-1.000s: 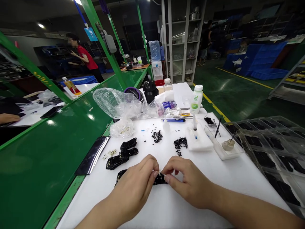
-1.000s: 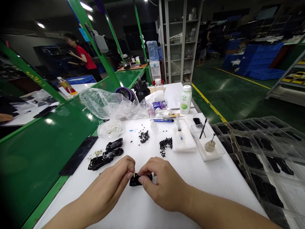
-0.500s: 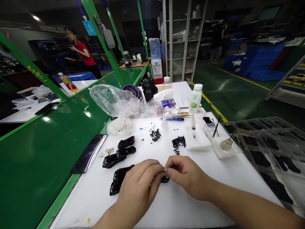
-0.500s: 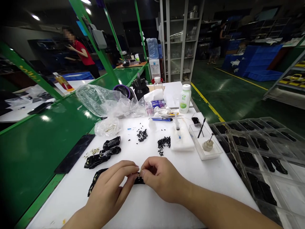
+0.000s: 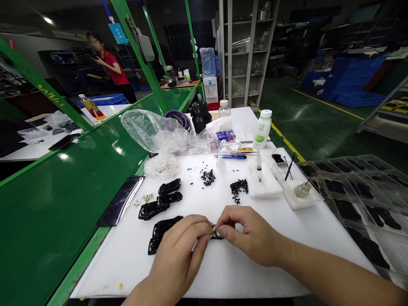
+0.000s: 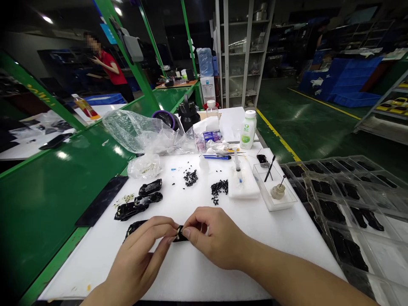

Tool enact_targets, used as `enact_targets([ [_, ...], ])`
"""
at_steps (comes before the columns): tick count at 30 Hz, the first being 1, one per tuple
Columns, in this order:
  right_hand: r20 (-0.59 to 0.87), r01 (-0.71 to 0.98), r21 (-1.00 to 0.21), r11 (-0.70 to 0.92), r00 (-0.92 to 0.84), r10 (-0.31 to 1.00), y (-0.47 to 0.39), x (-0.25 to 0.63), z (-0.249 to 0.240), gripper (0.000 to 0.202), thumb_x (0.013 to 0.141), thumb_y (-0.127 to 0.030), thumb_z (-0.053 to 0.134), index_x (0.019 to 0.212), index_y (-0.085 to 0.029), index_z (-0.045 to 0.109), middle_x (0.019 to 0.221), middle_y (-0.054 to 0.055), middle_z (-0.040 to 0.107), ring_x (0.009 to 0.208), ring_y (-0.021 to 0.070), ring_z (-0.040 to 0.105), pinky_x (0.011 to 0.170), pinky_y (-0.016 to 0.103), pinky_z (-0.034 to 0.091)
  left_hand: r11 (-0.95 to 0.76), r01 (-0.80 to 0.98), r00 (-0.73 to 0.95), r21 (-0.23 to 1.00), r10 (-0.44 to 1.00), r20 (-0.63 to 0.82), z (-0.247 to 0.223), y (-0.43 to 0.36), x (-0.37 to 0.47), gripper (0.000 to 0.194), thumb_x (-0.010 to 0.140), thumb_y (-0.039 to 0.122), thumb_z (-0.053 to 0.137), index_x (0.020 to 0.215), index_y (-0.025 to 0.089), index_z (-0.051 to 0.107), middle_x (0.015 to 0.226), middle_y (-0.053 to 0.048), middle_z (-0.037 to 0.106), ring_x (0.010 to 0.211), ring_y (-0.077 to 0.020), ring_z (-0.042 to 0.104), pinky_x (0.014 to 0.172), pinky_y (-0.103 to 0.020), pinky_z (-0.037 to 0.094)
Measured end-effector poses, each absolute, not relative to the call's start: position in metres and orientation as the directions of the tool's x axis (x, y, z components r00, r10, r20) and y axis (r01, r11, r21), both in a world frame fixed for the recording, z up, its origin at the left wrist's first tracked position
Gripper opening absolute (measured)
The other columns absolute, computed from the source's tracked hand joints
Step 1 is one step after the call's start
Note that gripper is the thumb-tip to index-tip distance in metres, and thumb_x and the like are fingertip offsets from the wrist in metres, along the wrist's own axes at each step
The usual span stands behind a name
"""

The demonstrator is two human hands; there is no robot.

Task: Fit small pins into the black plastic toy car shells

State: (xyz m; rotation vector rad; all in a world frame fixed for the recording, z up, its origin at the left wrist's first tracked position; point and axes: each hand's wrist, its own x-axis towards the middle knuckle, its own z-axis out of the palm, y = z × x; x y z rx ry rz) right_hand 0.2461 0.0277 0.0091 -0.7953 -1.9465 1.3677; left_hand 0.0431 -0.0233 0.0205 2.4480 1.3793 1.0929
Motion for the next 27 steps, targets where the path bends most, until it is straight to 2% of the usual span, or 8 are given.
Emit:
enact_targets([
  [3,0.366,0.278,-0.728,0.626,-0.615,0.698,0.026,0.244,0.002,0.015,0.086,-0.014,0.058,0.099,-0.016,0.066,0.093,0.007,0.065,0.091,0.0216,0.053,0.086,0.038,0.045,-0.449,0.83,0.261,0.331,0.838,0.48,0.014,-0.033,0.022,0.012,0.094,0.018,0.05,0.098,0.023,0.06,0.106,-0.006,0.063,0.096,-0.0189,0.063,0.082,-0.032,0.054],
  [6,0.356,0.362,-0.599,0.714,-0.679,0.642,0.025,0.241,-0.009,0.024,0.085,-0.017,0.064,0.109,-0.016,0.065,0.108,0.008,0.066,0.105,0.0262,0.049,0.096,0.042,0.044,-0.426,0.878,0.299,0.221,0.846,0.441,0.006,-0.038,0.006,0.01,0.094,0.022,0.052,0.098,0.023,0.062,0.106,-0.006,0.064,0.097,-0.0215,0.061,0.082,-0.036,0.052],
  [8,0.339,0.364,-0.567,0.739,-0.715,0.612,0.025,0.239,-0.015,0.02,0.085,-0.018,0.065,0.105,-0.017,0.067,0.107,0.007,0.067,0.105,0.0259,0.049,0.096,0.041,0.045,-0.439,0.876,0.337,0.201,0.853,0.398,0.002,-0.039,0.004,0.011,0.095,0.021,0.051,0.099,0.023,0.061,0.102,-0.004,0.066,0.096,-0.0219,0.059,0.082,-0.038,0.052],
  [11,0.385,0.296,-0.524,0.799,-0.754,0.532,0.024,0.238,-0.019,0.018,0.083,-0.011,0.06,0.097,-0.017,0.069,0.097,0.006,0.068,0.095,0.0235,0.052,0.087,0.038,0.048,-0.429,0.877,0.346,0.216,0.876,0.335,0.0,-0.041,0.01,0.011,0.095,0.021,0.05,0.098,0.024,0.061,0.099,-0.003,0.068,0.094,-0.0223,0.059,0.08,-0.039,0.051],
  [15,0.437,0.261,-0.469,0.843,-0.761,0.479,0.021,0.24,-0.018,0.021,0.079,-0.01,0.058,0.095,-0.017,0.07,0.099,0.008,0.065,0.088,0.0223,0.053,0.081,0.038,0.048,-0.367,0.882,0.273,0.296,0.91,0.312,-0.001,-0.052,0.021,0.013,0.097,0.024,0.047,0.096,0.024,0.06,0.096,-0.003,0.067,0.088,-0.0216,0.061,0.076,-0.035,0.053],
  [21,0.421,0.211,-0.496,0.842,-0.79,0.446,0.019,0.241,-0.017,0.018,0.078,-0.013,0.058,0.091,-0.015,0.07,0.096,0.009,0.064,0.081,0.0203,0.053,0.076,0.034,0.049,-0.269,0.841,0.153,0.469,0.95,0.271,-0.01,-0.072,0.029,0.014,0.098,0.025,0.044,0.095,0.025,0.058,0.09,-0.002,0.065,0.078,-0.0164,0.064,0.067,-0.026,0.053],
  [27,0.44,0.192,-0.51,0.839,-0.779,0.446,0.019,0.241,-0.019,0.017,0.077,-0.012,0.058,0.089,-0.014,0.07,0.094,0.009,0.064,0.082,0.02,0.053,0.077,0.033,0.049,-0.263,0.849,0.158,0.458,0.954,0.255,-0.019,-0.071,0.034,0.015,0.098,0.026,0.045,0.096,0.025,0.06,0.091,-0.002,0.065,0.079,-0.0173,0.063,0.07,-0.028,0.052],
])
